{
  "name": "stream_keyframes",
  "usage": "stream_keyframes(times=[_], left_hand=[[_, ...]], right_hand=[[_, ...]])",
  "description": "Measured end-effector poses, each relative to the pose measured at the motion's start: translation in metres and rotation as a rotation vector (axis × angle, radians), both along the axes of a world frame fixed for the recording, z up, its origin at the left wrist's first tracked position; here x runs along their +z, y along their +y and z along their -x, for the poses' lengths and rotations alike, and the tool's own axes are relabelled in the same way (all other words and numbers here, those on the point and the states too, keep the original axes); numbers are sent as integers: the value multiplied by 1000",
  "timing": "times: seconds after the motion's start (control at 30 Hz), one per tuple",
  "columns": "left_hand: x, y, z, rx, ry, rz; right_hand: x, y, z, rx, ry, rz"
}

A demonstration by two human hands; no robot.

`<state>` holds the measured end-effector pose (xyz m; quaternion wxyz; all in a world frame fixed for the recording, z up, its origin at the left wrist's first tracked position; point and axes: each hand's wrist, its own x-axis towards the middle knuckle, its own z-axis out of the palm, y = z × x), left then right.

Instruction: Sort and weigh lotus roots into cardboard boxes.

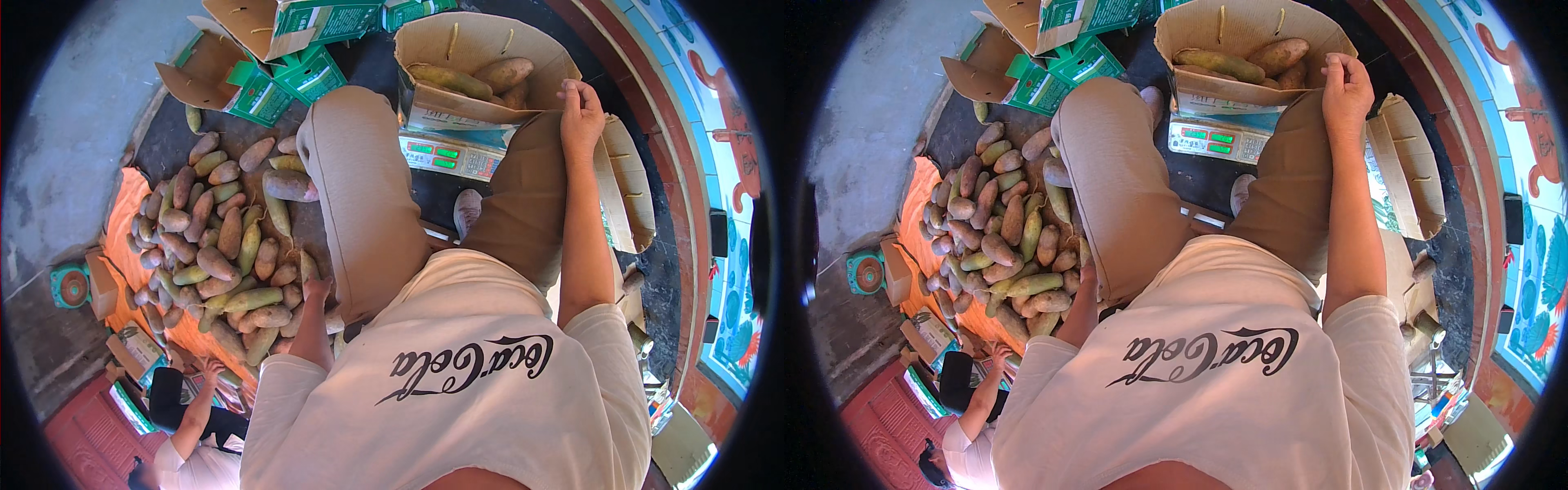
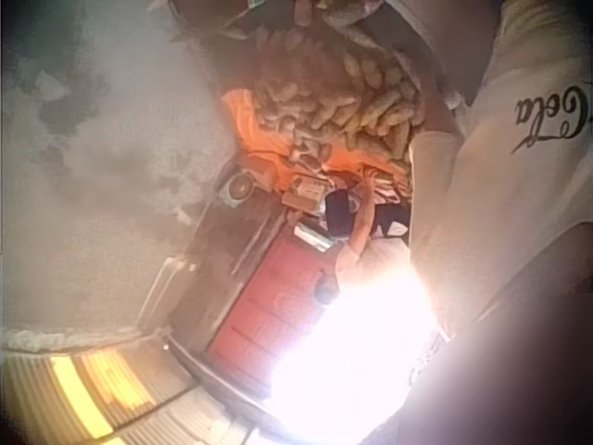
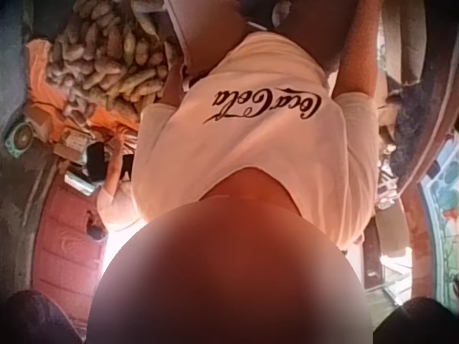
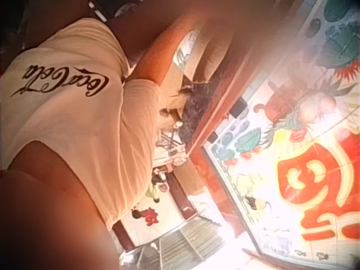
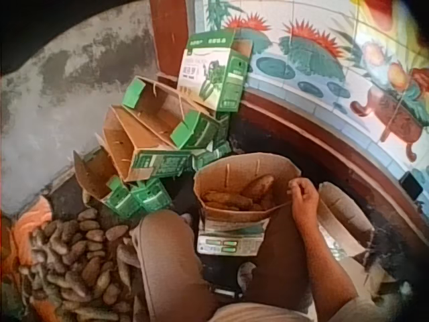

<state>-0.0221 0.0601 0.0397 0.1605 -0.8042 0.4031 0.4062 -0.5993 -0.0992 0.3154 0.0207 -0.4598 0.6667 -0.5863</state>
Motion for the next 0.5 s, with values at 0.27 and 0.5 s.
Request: stream_keyframes(times=[0.27, 0.5], left_hand=[[16, -6, 13, -72, -84, -44], [10, -3, 5, -82, -89, -15]], right_hand=[[0, 0, -1, -2, -8, -9], [4, -2, -6, 1, -15, -15]])
